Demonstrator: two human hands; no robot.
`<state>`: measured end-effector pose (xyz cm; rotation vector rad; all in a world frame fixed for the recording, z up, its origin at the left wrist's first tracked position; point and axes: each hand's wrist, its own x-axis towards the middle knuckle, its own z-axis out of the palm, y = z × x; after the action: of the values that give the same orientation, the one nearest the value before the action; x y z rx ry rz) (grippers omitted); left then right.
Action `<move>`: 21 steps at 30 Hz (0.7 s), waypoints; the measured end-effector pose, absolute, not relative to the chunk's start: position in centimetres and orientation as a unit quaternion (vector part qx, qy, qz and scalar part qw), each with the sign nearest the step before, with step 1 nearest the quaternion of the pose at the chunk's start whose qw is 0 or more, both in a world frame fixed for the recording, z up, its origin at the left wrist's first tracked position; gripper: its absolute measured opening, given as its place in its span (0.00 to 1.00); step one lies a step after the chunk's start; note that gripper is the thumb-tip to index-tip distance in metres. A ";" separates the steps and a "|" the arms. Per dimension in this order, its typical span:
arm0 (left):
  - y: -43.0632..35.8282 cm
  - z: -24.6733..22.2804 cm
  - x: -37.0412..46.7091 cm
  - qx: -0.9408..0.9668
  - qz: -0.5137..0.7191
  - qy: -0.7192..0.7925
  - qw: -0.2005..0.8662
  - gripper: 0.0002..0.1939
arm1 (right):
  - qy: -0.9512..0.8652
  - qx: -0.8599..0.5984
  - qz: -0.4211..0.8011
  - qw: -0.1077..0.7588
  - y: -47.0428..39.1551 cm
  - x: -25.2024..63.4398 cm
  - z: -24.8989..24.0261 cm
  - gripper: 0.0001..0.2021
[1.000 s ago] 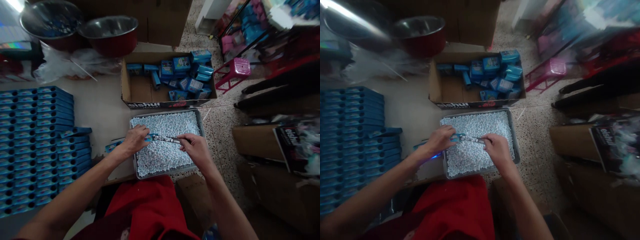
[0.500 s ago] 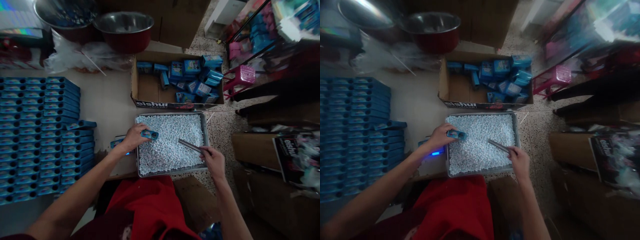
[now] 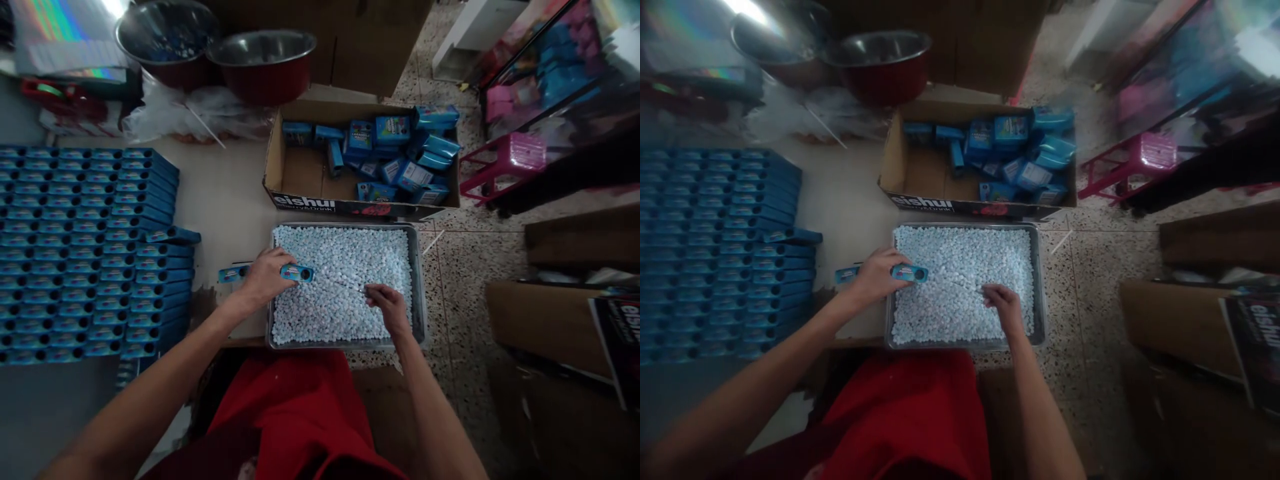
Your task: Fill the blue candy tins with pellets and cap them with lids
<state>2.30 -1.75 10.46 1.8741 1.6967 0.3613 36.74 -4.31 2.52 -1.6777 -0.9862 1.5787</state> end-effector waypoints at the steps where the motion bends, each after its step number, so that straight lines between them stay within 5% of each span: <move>1: -2.0 10.6 2.6 0.704 0.125 0.640 0.282 0.12 | -0.372 -0.625 0.609 0.316 -4.1 37.1 3.5 0.18; 21: -3.6 10.2 2.4 0.721 0.155 0.622 0.264 0.11 | -0.632 -0.613 0.449 0.152 -1.1 29.0 19.2 0.12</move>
<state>2.41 -3.55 10.15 1.9494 1.6811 0.4194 29.02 -1.13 19.24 -1.7586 -1.8127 1.2889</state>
